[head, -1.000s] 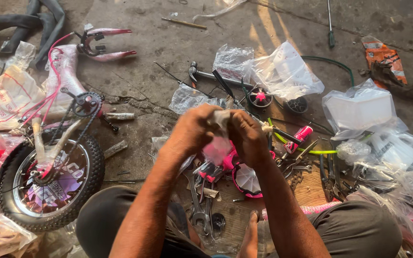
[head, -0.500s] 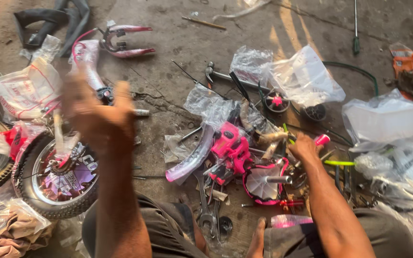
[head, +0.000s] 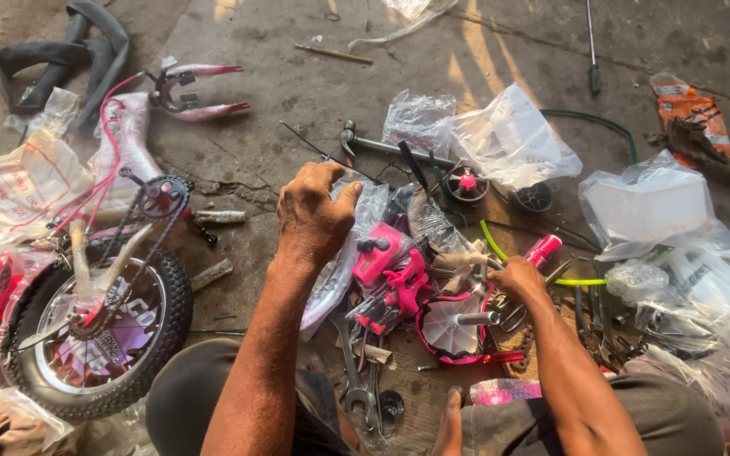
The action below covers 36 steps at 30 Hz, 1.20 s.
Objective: The person is assembling a pink children's bicycle. They remove protective wrapping from the handlebar, attach pink handlebar grips, and use pliers to secure a cable. The person then unpacks and attaches a pink brake lever to the handlebar.
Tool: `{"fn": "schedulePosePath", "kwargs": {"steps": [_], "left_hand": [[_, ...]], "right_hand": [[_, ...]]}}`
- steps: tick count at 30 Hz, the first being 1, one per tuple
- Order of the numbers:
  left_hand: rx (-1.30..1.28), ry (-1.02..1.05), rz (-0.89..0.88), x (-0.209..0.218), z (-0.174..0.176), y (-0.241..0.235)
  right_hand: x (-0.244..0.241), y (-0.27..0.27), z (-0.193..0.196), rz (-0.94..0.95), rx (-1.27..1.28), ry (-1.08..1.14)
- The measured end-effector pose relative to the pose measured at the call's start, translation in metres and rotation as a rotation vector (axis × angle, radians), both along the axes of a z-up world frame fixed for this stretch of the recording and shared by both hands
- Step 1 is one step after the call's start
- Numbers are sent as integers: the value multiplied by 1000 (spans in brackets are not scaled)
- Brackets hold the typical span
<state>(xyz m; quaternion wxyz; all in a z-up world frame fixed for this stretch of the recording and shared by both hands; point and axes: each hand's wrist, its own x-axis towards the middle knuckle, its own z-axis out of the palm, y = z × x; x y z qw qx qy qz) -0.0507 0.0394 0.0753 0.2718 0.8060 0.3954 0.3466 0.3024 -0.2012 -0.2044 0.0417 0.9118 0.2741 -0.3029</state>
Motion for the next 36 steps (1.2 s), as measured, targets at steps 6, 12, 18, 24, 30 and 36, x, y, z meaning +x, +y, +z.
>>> {"fn": "schedulePosePath", "kwargs": {"steps": [6,12,18,24,30,36], "left_hand": [[68,-76,-68,4,2,-5],[561,-182,-330,28,6,-41],[317,39,-341,41,-36,-65],[151,165,-293,5,-74,-23],[-112,68,-338,4,-72,-25],[-99,-90,-380,8,-32,-19]], "right_hand": [[-23,27,141,1,399,-234],[-118,42,280,611,903,-628],[-192,56,314,767,1164,-424],[-121,71,191,-128,1389,101],[-171,58,-5,314,677,38],[-208,55,-42,492,780,-473]]}}
